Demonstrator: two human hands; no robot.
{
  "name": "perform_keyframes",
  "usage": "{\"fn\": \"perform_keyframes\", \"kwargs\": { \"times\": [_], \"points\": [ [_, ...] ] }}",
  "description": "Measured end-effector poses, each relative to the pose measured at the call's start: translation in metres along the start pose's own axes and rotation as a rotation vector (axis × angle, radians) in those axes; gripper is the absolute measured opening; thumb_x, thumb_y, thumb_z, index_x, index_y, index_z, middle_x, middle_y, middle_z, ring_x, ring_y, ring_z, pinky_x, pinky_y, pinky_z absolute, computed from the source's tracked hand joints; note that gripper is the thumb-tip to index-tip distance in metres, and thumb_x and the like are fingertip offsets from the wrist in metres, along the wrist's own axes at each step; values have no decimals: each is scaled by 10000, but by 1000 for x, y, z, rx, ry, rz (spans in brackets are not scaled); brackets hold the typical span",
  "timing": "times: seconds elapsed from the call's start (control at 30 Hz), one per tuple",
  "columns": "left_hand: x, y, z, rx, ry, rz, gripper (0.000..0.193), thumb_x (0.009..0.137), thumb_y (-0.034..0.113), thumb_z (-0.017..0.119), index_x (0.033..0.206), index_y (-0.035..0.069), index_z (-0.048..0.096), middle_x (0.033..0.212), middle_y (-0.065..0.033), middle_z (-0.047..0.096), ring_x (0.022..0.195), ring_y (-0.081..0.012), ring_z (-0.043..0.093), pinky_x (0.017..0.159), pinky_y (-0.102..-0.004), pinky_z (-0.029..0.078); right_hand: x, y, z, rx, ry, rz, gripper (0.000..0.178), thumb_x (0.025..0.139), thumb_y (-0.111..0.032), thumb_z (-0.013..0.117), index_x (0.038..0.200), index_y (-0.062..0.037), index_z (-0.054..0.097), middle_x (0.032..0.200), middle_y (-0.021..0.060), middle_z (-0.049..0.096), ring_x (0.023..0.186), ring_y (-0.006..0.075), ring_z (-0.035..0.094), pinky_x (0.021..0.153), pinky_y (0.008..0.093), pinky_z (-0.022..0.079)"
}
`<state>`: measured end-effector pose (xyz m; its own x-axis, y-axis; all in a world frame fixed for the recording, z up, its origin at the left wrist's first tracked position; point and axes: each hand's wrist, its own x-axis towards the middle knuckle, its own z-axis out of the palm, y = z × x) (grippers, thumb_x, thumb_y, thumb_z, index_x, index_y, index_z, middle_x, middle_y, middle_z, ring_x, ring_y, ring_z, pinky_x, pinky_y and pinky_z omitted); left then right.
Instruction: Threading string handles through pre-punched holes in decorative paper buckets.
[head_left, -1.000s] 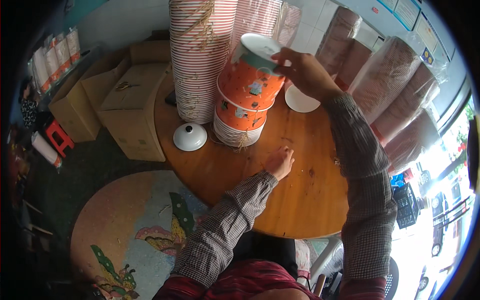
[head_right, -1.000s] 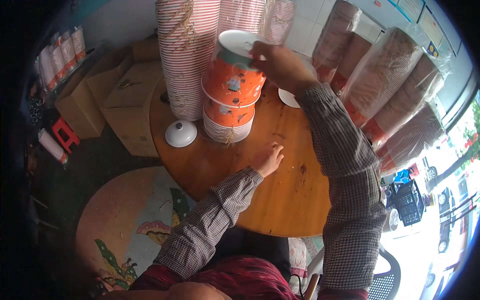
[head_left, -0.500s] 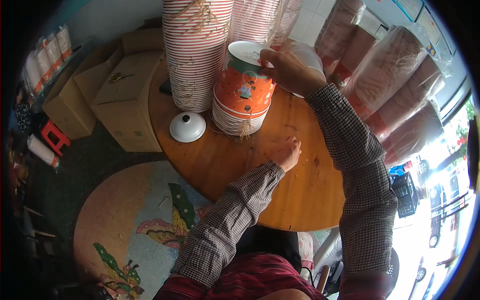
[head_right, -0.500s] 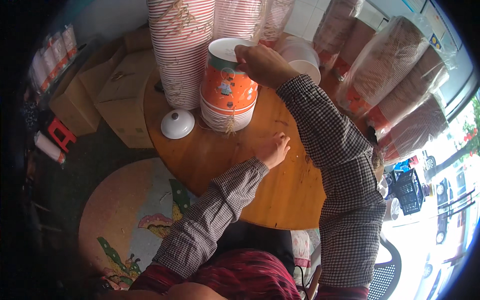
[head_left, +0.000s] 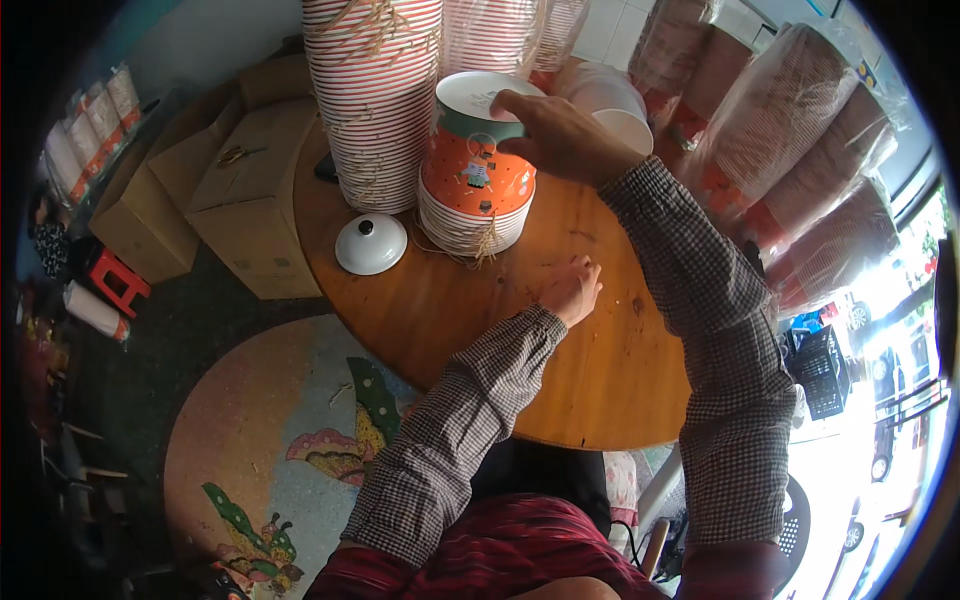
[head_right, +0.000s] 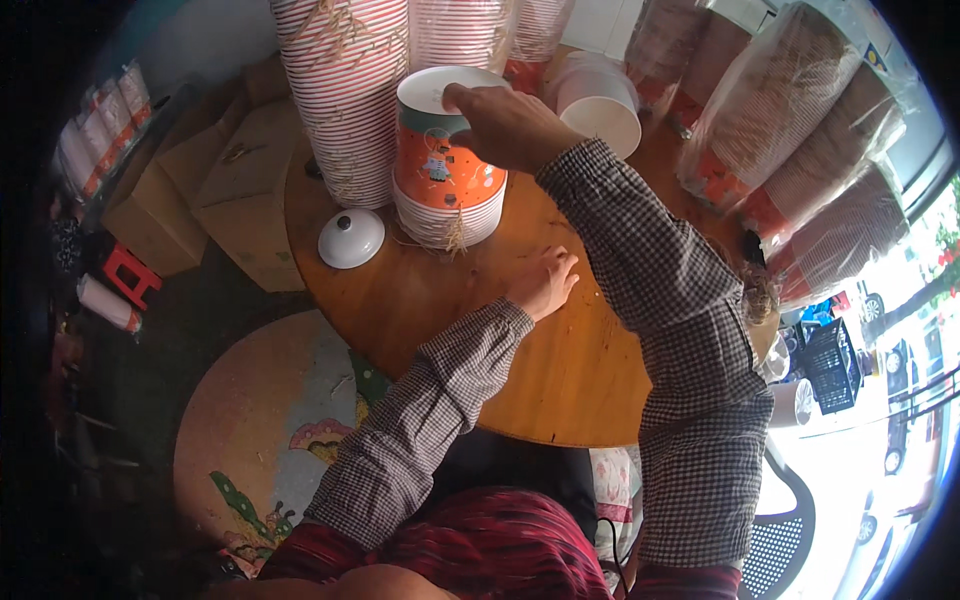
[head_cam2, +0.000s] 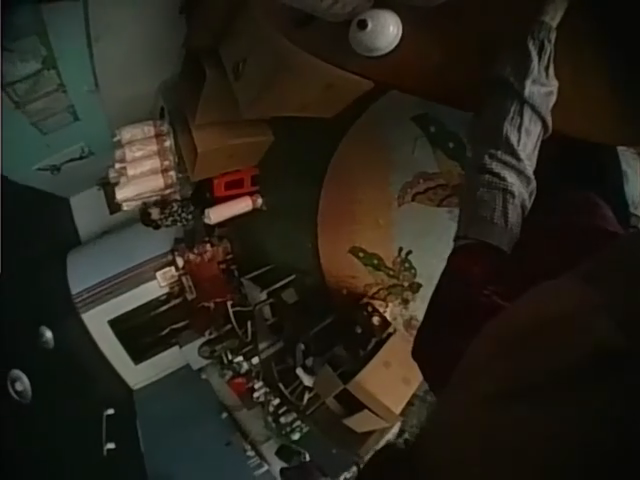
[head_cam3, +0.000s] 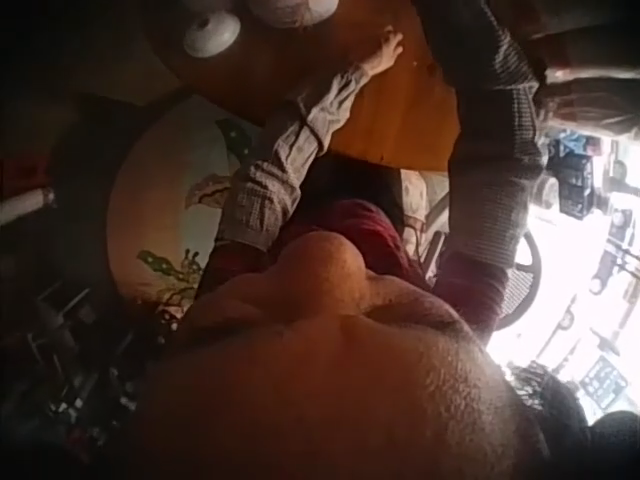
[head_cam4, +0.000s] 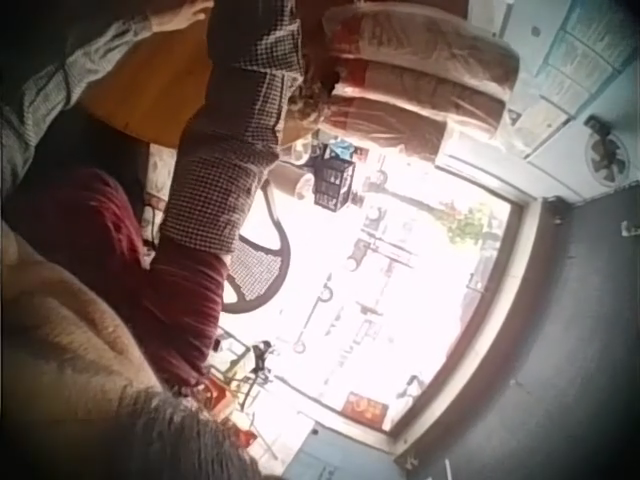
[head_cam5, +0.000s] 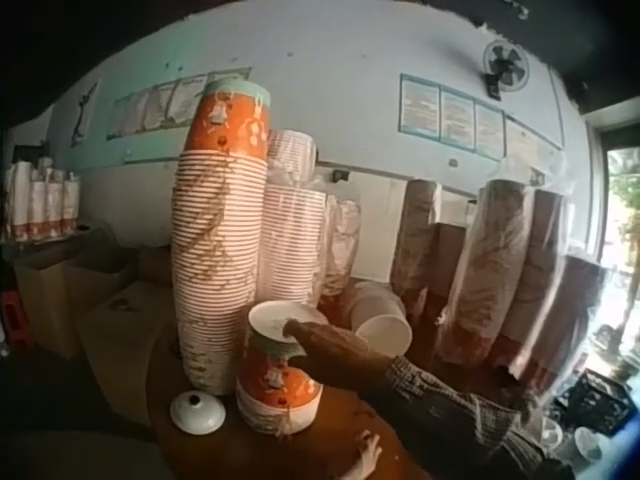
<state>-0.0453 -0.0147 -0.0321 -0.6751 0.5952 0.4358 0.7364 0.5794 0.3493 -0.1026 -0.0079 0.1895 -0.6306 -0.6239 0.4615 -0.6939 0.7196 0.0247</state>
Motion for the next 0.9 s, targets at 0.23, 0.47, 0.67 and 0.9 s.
{"fn": "perform_keyframes", "kwargs": {
  "times": [0.23, 0.47, 0.67, 0.9],
  "points": [
    [-4, -8, -16, 109, -277, -73, 334, 946, 360, 448, 1080, 59, 502, 1165, -78, 493, 1059, -241, 485, 840, -368, 410, -72, -154, -46, 525, -106, -373, 415, 789, -106, 652, 1178, -1, 550, 1187, 177, 577, 875, 273, 651, 705, 322, 560],
    [0, -1, 7, -265, 185, -26, 176, 820, 195, 632, 892, 48, 567, 890, -114, 591, 867, -315, 586, 731, -420, 474, -124, -195, -81, 1235, -53, -289, 382, 903, -105, 556, 1153, 171, 471, 837, 244, 554, 608, 318, 551, 482, 378, 446],
    [4, -11, 4, -346, 197, 10, 177, 810, 155, 645, 935, 32, 624, 943, -143, 621, 905, -333, 585, 784, -423, 482, -144, -196, -70, 921, 0, -346, 212, 864, -164, 478, 735, -4, 527, 727, 101, 497, 667, 228, 522, 567, 320, 452],
    [13, -14, 5, -351, 174, 42, 160, 859, 122, 602, 972, 14, 631, 964, -133, 639, 905, -316, 609, 784, -380, 504, -175, -255, -33, 665, -104, -330, 164, 823, -147, 540, 867, 7, 575, 810, 112, 568, 676, 228, 566, 586, 309, 494]
  ]
}}
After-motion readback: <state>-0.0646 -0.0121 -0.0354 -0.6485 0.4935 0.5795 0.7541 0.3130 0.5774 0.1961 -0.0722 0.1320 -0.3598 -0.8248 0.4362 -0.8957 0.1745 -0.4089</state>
